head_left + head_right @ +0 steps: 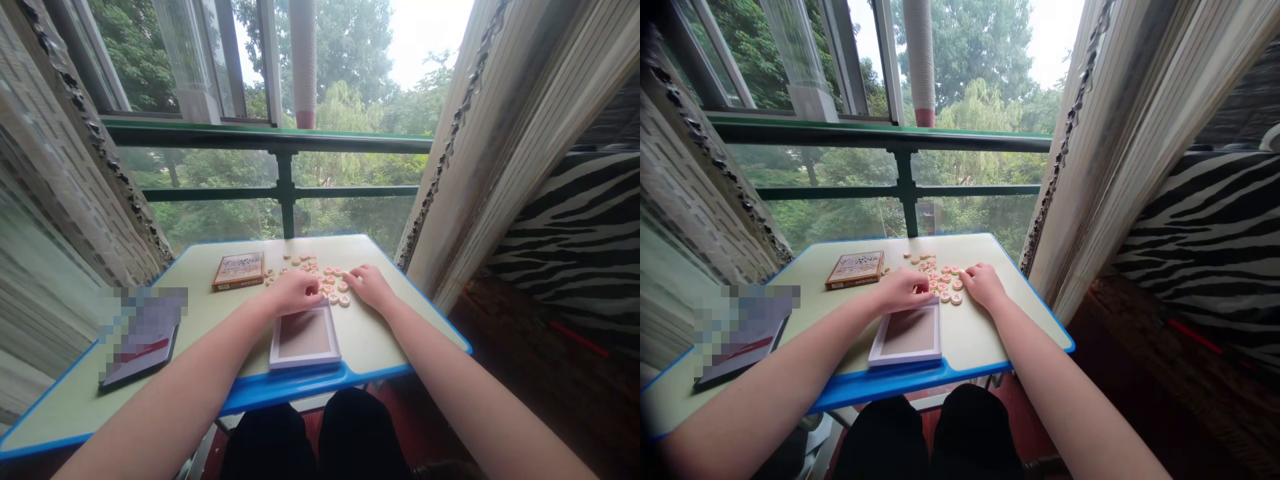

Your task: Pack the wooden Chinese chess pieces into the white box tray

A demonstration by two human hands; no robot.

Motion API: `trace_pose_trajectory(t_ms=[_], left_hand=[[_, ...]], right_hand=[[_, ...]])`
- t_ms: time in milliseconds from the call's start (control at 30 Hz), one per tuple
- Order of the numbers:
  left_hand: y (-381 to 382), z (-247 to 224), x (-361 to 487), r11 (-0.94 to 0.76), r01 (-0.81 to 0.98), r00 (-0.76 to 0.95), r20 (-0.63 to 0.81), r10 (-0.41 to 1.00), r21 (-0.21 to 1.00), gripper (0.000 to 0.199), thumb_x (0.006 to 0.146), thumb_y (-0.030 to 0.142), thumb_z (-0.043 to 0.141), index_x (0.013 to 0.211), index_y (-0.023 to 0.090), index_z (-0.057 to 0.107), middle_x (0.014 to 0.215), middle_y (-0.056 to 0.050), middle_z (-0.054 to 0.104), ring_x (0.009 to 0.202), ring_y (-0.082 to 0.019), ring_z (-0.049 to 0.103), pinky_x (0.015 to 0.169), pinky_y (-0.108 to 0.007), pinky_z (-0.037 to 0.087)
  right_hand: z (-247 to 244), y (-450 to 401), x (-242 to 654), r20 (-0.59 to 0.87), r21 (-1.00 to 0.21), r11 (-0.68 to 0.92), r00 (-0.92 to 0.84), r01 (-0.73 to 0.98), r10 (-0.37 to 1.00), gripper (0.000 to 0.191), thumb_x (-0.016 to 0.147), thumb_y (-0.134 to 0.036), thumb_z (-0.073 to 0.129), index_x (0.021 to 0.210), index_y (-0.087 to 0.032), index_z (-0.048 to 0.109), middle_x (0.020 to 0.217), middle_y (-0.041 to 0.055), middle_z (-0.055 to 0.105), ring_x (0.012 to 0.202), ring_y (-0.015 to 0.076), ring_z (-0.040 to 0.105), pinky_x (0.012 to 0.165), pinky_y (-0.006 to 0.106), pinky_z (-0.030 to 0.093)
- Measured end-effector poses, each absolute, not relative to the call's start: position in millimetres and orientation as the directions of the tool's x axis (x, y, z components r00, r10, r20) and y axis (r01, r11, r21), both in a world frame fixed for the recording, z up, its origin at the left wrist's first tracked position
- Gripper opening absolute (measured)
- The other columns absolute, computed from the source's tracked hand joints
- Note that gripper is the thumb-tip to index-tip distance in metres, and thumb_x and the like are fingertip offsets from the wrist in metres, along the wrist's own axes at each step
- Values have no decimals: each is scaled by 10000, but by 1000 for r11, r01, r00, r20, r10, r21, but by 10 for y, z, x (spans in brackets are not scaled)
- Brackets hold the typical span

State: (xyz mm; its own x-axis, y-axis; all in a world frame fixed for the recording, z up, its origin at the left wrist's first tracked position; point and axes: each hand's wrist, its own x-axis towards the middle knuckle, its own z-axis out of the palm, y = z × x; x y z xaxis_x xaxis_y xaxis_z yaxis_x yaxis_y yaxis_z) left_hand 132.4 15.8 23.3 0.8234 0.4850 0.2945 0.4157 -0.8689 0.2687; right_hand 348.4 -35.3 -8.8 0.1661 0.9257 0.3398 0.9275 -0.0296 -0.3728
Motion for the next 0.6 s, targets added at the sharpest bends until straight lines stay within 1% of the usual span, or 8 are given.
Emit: trace_pose_trajectory(t_ms=[100,200,333,400,467,600], left_hand=[[183,222,1323,-855,449,787,338,516,259,297,776,351,482,569,151,555,561,-7,561,537,-102,437,531,-221,300],[224,211,1312,-832,492,760,339,555,257,312,779,350,465,549,153,539,548,-7,545,526,-104,426,523,-227,291],[295,203,1279,-798,539,729,327,602,269,320,781,356,454,546,156,539,564,-13,552,534,-110,442,520,-229,292],[330,205,1256,-774,570,702,324,634,276,321,782,361,451,551,159,545,570,-16,560,537,-116,454,523,-232,299],[362,208,1236,-747,602,674,322,665,281,316,783,364,450,568,161,562,588,-23,578,553,-127,480,534,-238,315],[408,208,1217,-698,659,619,324,715,281,288,794,362,451,655,169,613,680,-42,633,646,-163,552,591,-257,380]], right_hand=[[-81,-348,3489,319,-318,-34,140,948,937,357,882,-345,394,814,-185,707,826,73,649,856,186,522,824,284,329],[-75,-345,3492,288,-272,-61,142,960,947,395,891,-333,358,761,-161,689,789,80,651,797,172,525,797,281,321],[-85,-330,3499,278,-246,-117,186,962,942,368,867,-347,396,705,-141,655,783,91,648,775,173,523,781,280,322],[-94,-321,3504,286,-255,-129,202,958,937,321,851,-317,418,713,-140,648,793,89,646,786,175,524,787,280,325],[-103,-319,3506,298,-282,-127,213,951,931,271,837,-282,430,763,-142,650,814,81,641,805,174,525,793,277,333],[-103,-340,3500,323,-358,-109,232,927,918,228,821,-241,442,867,-165,652,848,60,628,855,172,525,814,274,351]])
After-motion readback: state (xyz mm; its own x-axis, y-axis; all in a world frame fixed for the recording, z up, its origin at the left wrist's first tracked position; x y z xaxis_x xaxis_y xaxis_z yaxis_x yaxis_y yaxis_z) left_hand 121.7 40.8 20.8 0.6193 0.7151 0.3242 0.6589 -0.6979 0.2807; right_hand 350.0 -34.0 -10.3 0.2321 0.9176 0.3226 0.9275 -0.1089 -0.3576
